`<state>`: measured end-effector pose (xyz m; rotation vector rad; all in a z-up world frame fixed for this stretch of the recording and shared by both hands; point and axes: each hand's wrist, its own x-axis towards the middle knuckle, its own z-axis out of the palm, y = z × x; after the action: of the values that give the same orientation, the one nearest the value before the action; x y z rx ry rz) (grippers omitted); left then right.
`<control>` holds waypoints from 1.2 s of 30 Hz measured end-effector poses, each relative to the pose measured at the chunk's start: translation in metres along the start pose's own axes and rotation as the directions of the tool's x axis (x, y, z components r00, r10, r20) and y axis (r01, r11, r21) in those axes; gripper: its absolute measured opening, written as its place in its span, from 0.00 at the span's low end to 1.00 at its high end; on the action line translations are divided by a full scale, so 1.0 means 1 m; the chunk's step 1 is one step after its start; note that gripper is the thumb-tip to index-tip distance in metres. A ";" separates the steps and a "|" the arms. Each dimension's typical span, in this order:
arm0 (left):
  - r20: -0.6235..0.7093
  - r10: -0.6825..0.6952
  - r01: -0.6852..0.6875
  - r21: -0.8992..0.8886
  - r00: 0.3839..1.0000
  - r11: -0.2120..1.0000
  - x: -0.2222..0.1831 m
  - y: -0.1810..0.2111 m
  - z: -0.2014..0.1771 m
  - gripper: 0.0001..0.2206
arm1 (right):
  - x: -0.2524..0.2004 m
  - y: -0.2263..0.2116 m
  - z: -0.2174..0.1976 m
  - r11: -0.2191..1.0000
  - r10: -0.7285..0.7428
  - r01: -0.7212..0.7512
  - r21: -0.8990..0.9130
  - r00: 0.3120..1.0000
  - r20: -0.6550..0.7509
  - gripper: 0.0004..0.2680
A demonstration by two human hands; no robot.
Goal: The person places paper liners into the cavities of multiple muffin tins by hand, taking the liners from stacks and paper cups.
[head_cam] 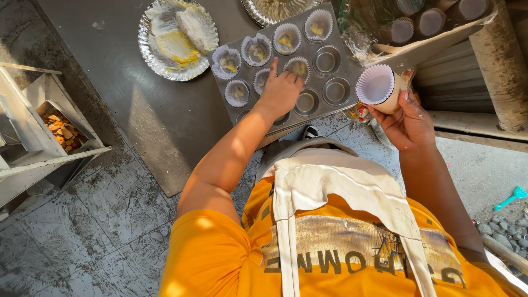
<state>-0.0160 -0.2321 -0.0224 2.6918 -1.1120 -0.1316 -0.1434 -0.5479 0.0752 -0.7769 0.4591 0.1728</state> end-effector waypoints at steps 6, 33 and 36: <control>-0.058 0.019 -0.017 0.036 0.998 0.999 0.014 0.008 -0.004 0.30 | 0.012 0.010 0.011 0.998 0.055 -0.056 -0.039 0.998 -0.034 0.19; -0.571 -0.466 0.060 -0.588 0.676 0.807 -0.148 -0.078 -0.157 0.07 | 0.130 0.146 0.226 0.901 0.422 -0.354 -0.252 0.848 0.320 0.17; -0.593 -0.602 0.004 -0.710 0.535 0.704 -0.160 -0.133 -0.154 0.06 | 0.145 0.146 0.231 0.898 0.416 -0.350 -0.266 0.872 0.258 0.16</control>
<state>-0.0121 -0.0010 0.0939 1.8743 -0.1637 0.5257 0.0168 -0.2836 0.0596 -0.8421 0.2936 0.7198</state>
